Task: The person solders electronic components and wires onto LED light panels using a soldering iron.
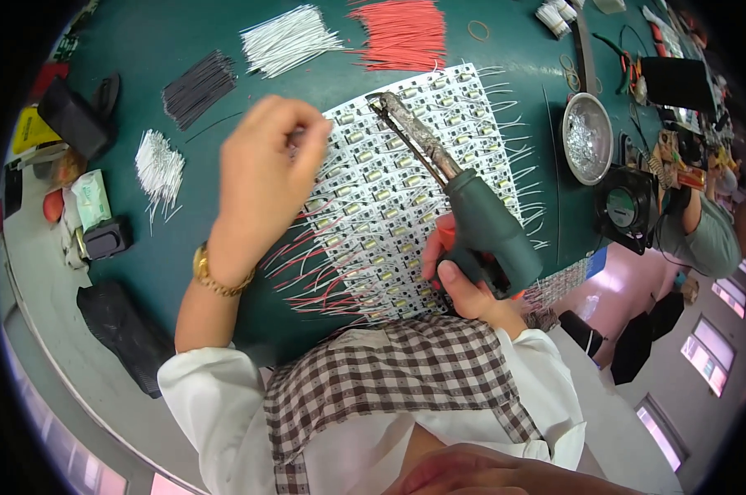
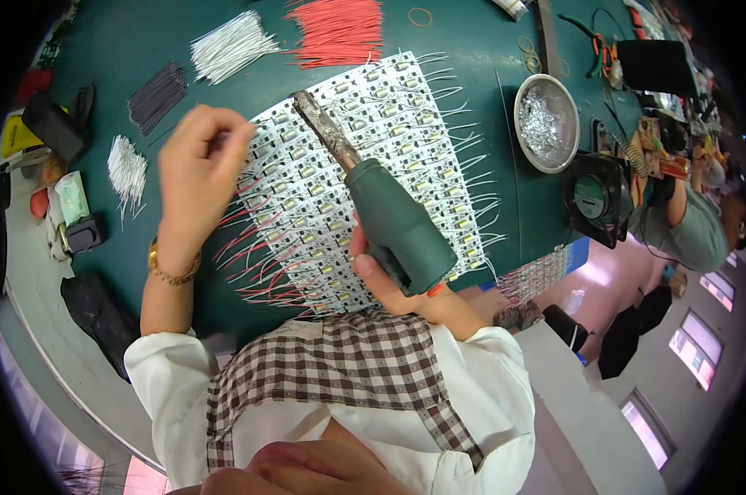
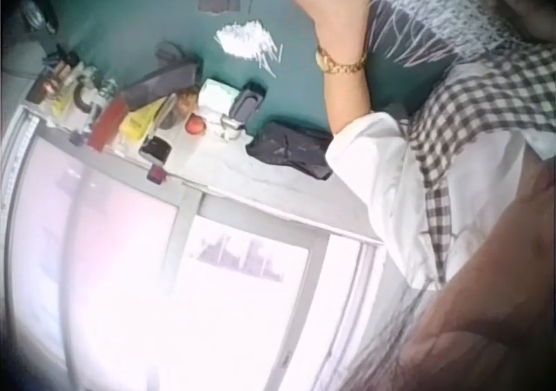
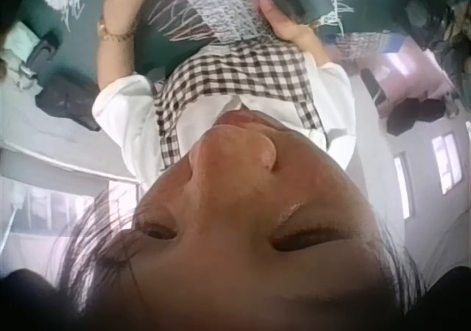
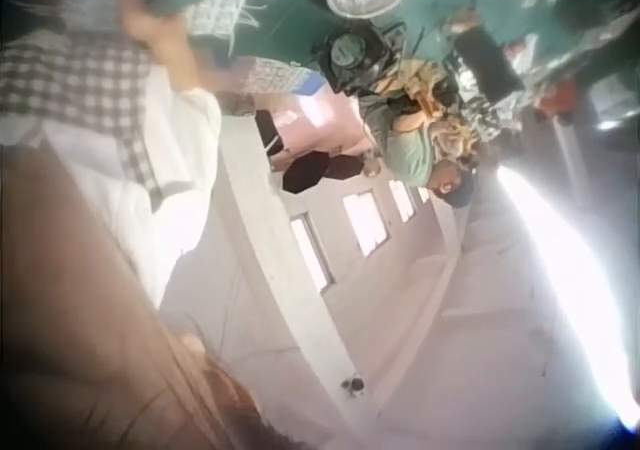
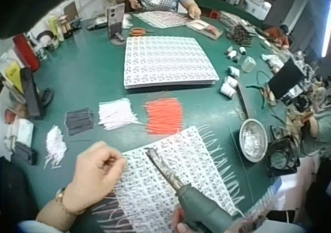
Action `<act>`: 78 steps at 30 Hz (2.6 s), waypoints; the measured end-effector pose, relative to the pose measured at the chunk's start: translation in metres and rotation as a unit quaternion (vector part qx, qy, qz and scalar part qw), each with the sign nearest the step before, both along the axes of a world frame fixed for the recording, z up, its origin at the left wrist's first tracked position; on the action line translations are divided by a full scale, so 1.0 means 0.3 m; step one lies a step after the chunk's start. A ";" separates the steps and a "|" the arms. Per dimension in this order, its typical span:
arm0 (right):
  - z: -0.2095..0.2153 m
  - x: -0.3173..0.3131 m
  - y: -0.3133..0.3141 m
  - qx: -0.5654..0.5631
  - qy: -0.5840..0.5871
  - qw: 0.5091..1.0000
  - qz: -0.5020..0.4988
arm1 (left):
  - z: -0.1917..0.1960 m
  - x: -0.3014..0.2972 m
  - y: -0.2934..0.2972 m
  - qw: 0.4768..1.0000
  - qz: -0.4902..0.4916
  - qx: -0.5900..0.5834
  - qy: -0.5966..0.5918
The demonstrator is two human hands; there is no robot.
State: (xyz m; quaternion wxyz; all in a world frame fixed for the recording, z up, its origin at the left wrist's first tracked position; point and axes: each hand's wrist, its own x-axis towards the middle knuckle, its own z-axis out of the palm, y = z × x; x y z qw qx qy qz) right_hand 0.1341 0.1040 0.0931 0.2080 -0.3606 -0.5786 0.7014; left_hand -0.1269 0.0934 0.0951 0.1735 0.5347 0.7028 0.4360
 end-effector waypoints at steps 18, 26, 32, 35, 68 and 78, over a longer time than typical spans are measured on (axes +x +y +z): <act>-0.049 0.040 -0.014 0.167 -0.113 0.971 0.128 | -0.096 0.009 0.036 0.996 -0.012 -0.072 0.050; -0.020 -0.001 -0.001 0.214 -0.131 0.959 0.134 | -0.090 0.014 0.034 0.994 -0.007 -0.091 0.054; -0.026 -0.012 -0.010 0.291 -0.107 0.946 0.093 | -0.090 0.018 0.043 0.993 -0.011 -0.095 0.067; -0.036 0.006 -0.016 0.280 -0.137 0.944 0.110 | -0.087 0.015 0.039 0.993 -0.010 -0.098 0.062; -0.002 0.080 -0.037 -0.053 0.085 0.995 -0.022 | -0.082 0.065 0.002 0.995 -0.027 -0.092 0.037; -0.008 0.092 -0.062 -0.023 -0.030 0.999 0.022 | -0.081 0.040 0.012 0.994 -0.062 -0.093 0.008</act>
